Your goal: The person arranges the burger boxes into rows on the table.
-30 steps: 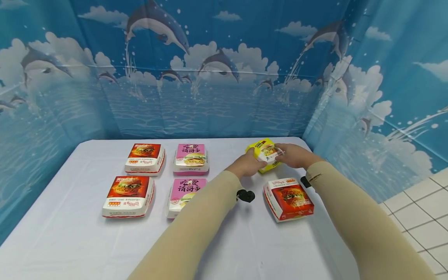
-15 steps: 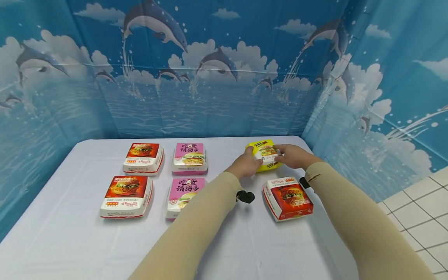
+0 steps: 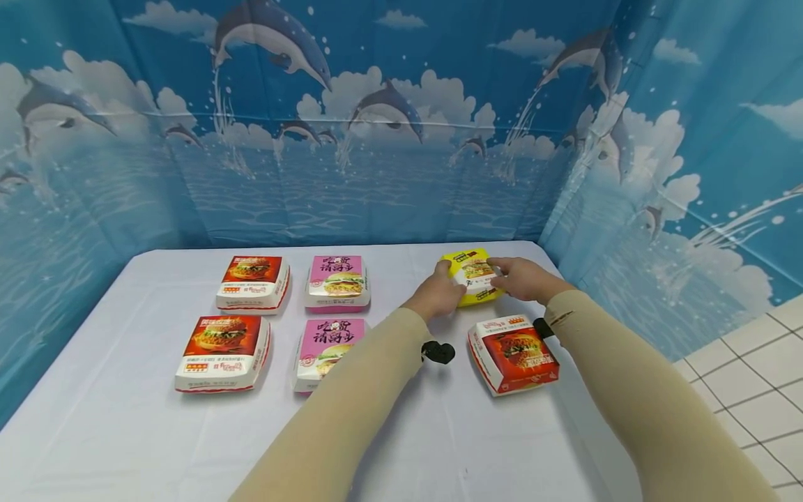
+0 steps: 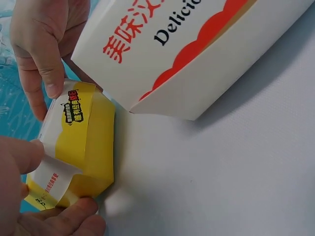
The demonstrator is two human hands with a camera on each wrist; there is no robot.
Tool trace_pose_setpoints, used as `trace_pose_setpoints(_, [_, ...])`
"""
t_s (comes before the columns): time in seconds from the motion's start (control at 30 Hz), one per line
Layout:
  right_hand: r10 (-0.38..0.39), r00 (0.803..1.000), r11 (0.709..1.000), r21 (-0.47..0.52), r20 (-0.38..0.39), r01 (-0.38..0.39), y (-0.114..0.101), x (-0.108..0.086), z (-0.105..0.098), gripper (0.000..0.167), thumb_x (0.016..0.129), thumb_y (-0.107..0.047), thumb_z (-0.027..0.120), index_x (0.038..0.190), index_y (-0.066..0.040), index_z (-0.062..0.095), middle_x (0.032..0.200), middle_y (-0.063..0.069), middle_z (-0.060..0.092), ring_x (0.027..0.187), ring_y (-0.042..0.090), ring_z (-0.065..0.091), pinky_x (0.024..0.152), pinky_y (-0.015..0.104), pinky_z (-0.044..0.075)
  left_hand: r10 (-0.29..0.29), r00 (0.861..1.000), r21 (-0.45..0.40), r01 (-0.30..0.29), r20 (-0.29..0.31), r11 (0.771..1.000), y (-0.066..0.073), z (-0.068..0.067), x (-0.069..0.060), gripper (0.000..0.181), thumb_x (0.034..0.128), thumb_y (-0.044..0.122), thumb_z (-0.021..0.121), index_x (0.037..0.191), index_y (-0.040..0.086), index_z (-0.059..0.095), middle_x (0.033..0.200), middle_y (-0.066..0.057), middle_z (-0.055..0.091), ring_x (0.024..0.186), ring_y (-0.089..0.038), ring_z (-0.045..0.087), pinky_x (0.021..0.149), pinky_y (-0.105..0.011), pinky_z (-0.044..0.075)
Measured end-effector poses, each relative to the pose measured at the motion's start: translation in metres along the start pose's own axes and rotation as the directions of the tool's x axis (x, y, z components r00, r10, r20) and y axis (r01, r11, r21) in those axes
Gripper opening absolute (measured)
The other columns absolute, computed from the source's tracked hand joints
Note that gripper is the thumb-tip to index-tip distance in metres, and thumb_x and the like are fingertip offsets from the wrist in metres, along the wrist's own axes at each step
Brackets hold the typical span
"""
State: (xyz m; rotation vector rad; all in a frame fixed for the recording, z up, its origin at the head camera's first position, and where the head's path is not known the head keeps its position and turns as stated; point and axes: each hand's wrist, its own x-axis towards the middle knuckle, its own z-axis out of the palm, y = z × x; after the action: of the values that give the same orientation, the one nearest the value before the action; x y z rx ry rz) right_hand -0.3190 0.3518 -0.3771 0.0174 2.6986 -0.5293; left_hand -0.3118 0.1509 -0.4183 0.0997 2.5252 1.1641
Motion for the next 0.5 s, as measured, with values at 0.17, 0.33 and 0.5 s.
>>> trace_pose_setpoints(0.17, [0.007, 1.0, 1.0, 0.009, -0.004, -0.007, -0.0025, -0.0017, 0.0019, 0.068, 0.109, -0.032, 0.056, 0.168, -0.015, 0.026, 0.134, 0.023, 0.057, 0.095, 0.026, 0.061, 0.076, 0.032, 0.05, 0.002, 1.0, -0.048, -0.002, 0.009, 0.999, -0.0009, 0.0, 0.0042, 0.074, 0.1061, 0.044, 0.059, 0.167, 0.029, 0.02, 0.164, -0.006, 0.046, 0.129, -0.024, 0.055, 0.117, -0.046, 0.044])
trace_pose_setpoints(0.33, [0.002, 1.0, 1.0, 0.017, -0.017, -0.002, -0.004, -0.0033, 0.0041, 0.069, 0.108, -0.033, 0.057, 0.168, -0.016, 0.028, 0.134, 0.022, 0.058, 0.095, 0.025, 0.06, 0.076, 0.033, 0.05, 0.001, 1.0, -0.085, -0.001, 0.004, 0.996, -0.0024, -0.0008, 0.0071, 0.07, 0.1077, 0.041, 0.058, 0.166, 0.027, 0.021, 0.162, -0.007, 0.048, 0.125, -0.024, 0.055, 0.114, -0.044, 0.045])
trace_pose_setpoints(0.5, [-0.011, 0.999, 0.999, 0.039, -0.035, 0.012, -0.0063, -0.005, 0.005, 0.068, 0.109, -0.034, 0.057, 0.168, -0.018, 0.027, 0.141, 0.023, 0.056, 0.102, 0.028, 0.06, 0.081, 0.034, 0.052, 0.0, 1.0, -0.106, -0.002, -0.024, 0.994, -0.0039, -0.0043, 0.0074, 0.069, 0.1074, 0.038, 0.059, 0.166, 0.029, 0.023, 0.161, -0.006, 0.048, 0.124, -0.024, 0.055, 0.113, -0.044, 0.045])
